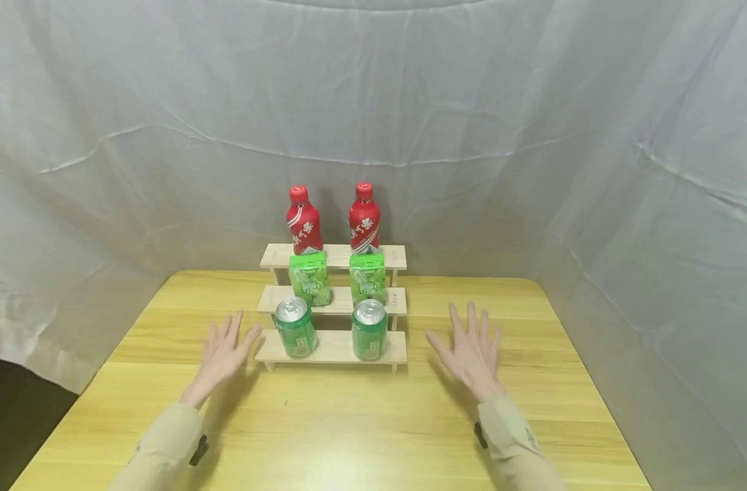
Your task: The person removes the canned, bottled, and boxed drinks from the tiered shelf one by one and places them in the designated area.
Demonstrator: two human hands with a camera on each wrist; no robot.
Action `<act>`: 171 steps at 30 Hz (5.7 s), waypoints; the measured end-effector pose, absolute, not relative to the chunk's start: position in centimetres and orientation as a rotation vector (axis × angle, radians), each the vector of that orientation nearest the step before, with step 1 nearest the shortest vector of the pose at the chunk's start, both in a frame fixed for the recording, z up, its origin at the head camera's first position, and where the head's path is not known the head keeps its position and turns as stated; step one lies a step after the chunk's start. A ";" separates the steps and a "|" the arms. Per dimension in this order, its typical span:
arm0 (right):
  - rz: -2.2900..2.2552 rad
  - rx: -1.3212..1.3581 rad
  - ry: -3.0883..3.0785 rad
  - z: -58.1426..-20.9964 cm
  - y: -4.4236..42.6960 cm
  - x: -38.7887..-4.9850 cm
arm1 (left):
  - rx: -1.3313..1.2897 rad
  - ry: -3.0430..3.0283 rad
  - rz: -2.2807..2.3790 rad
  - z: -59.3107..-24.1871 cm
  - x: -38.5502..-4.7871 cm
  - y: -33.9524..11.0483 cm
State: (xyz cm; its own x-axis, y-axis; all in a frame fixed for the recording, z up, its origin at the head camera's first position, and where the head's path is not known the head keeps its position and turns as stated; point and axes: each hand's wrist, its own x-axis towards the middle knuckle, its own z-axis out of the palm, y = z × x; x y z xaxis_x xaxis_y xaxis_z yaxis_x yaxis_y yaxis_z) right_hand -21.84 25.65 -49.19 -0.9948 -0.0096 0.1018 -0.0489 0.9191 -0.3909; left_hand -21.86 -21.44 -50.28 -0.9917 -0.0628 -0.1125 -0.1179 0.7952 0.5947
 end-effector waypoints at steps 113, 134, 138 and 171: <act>1.555 0.221 -2.479 -27.3 18.9 -34.9 | -0.131 2.290 1.643 -49.5 -23.1 -22.0; 1.567 -0.213 -2.504 -32.7 29.2 -32.8 | -0.136 2.262 1.669 -49.6 -23.3 -22.0; 1.534 -0.288 -2.536 -34.5 30.7 -32.4 | -0.137 2.267 1.664 -49.6 -23.3 -22.0; 1.534 -0.543 -2.577 -42.4 34.6 -31.2 | -0.112 2.246 1.699 -49.6 -23.4 -22.0</act>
